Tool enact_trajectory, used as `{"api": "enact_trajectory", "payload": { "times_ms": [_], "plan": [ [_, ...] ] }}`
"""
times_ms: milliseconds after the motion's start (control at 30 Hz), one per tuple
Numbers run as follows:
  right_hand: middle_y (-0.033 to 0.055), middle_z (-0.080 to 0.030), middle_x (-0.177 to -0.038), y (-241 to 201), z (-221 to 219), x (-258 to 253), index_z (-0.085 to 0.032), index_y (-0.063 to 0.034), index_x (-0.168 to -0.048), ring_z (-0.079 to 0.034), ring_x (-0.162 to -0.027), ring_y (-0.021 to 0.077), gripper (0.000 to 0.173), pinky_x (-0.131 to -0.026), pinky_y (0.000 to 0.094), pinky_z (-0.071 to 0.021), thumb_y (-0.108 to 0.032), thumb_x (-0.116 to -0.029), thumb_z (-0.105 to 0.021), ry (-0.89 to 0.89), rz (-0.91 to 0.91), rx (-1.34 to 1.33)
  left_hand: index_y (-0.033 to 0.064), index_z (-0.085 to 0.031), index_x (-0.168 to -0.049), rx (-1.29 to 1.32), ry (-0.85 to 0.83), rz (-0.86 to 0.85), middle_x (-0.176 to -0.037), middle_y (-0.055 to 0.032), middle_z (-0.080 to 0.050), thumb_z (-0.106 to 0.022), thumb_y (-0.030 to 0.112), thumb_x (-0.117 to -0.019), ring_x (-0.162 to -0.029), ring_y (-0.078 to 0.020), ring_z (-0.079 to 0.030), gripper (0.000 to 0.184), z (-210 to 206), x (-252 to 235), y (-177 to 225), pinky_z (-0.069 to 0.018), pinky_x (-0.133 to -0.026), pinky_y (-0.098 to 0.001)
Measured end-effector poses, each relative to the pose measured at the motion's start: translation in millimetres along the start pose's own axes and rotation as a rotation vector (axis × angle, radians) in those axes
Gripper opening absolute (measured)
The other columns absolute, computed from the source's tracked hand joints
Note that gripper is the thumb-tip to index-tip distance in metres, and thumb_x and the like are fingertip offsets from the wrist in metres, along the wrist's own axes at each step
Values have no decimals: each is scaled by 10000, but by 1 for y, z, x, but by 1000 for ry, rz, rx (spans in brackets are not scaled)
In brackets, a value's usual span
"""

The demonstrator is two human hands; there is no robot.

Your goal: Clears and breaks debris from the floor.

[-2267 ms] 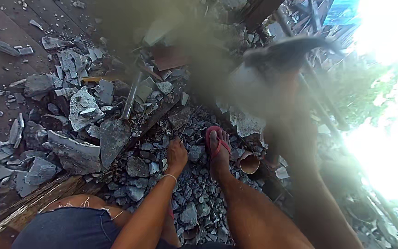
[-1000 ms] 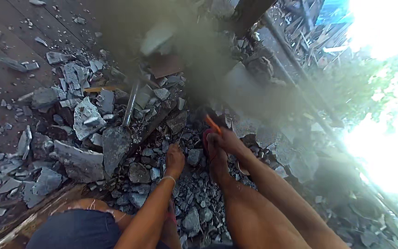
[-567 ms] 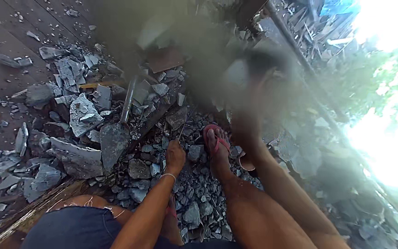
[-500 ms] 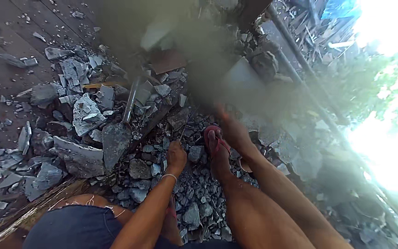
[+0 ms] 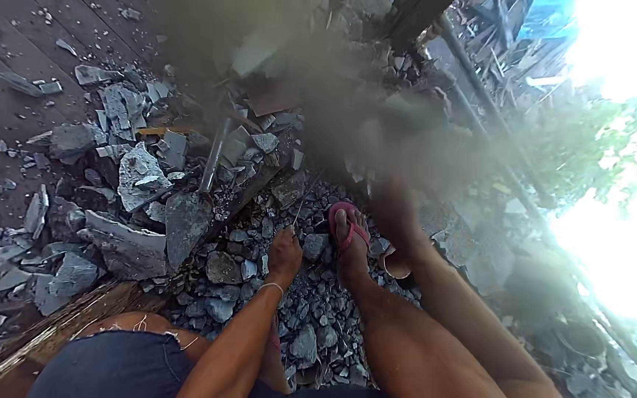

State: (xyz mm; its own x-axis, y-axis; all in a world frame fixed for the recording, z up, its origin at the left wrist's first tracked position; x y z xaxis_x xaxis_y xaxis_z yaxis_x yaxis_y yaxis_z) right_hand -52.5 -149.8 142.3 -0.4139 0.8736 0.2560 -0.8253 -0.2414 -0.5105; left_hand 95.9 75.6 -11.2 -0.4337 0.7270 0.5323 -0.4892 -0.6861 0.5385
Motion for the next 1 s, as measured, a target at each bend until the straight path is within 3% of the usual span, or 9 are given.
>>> {"api": "enact_trajectory", "payload": {
  "times_ms": [100,200,400,500,567,667,733,833,1000],
  "plan": [
    [171,-699,-923,64,-89,5,-546,-74,-1283,-713,-867,371,384,-762,600,-572,-372,-1054,-468,-502,-217,237,14,-686,-1277,19,14,-41,-1191,-183,-709,-488,159,-1038,-1061,-300,-718,342,-2,5,-1,-583,-947,-447],
    [173,-699,-944,42,-88,8,-621,-53,-1252,-698,-888,345,407,-814,584,-562,-398,-1051,-542,-593,-189,101,-1,-660,-1325,37,-21,-34,-1270,-209,-686,-477,158,-1050,-1122,-328,-703,367,1,12,-2,-560,-996,-469],
    [58,-564,-624,-38,49,-7,-603,-114,-1116,-549,-449,198,375,-391,419,-484,-459,-1089,-457,-72,0,-118,-25,-674,-1265,39,23,-60,-1234,-201,-702,-474,150,-1037,-1092,-313,-716,350,5,9,5,-574,-972,-454],
    [28,-539,-610,-43,62,-8,-575,-142,-1160,-532,-429,166,346,-365,377,-475,-453,-1097,-436,94,46,-273,-13,-682,-1262,36,45,-49,-1209,-189,-710,-482,157,-1035,-1063,-297,-725,346,5,9,2,-587,-942,-442],
    [58,-559,-640,-20,23,-5,-556,-89,-1186,-567,-481,205,330,-430,425,-516,-385,-1104,-438,85,-16,-221,-4,-684,-1261,38,53,-48,-1197,-185,-712,-488,155,-1032,-1048,-293,-727,341,6,7,1,-591,-928,-441],
    [118,-645,-789,51,-80,6,-568,-60,-1233,-652,-658,264,430,-645,507,-575,-436,-1089,-418,-357,-248,-74,-1,-667,-1292,31,15,-37,-1234,-190,-699,-467,158,-1045,-1068,-302,-721,355,8,8,0,-584,-946,-450],
    [98,-630,-794,66,-111,15,-607,-82,-1176,-630,-616,229,507,-595,437,-563,-536,-1080,-404,-618,-348,-150,-18,-653,-1300,15,0,-36,-1256,-206,-691,-452,154,-1053,-1084,-324,-718,362,13,2,0,-578,-958,-463],
    [99,-642,-809,64,-101,55,-618,-99,-1240,-636,-632,225,519,-608,440,-568,-547,-1073,-417,-698,-358,-252,-8,-636,-1332,-6,-61,-18,-1295,-197,-674,-429,178,-1064,-1149,-317,-690,387,5,7,-15,-551,-1009,-457],
    [31,-582,-688,70,-86,81,-624,-126,-1118,-574,-532,172,514,-522,381,-529,-597,-1052,-431,-754,-296,-402,-37,-629,-1309,10,23,-34,-1266,-234,-654,-424,159,-1064,-1182,-362,-651,375,28,-9,-6,-519,-1049,-482]
  ]
}}
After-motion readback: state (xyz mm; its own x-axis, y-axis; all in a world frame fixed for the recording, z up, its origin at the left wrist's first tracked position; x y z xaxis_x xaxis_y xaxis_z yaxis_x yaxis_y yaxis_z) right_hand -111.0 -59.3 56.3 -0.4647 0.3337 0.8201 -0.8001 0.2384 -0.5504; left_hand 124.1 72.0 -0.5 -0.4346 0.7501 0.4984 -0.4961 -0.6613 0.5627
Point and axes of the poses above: each hand's wrist, its own x-axis away from the middle knuckle, its own z-axis out of the back of the hand, y = z × x, the point moved 8 cm from there along -x, towards the middle knuckle
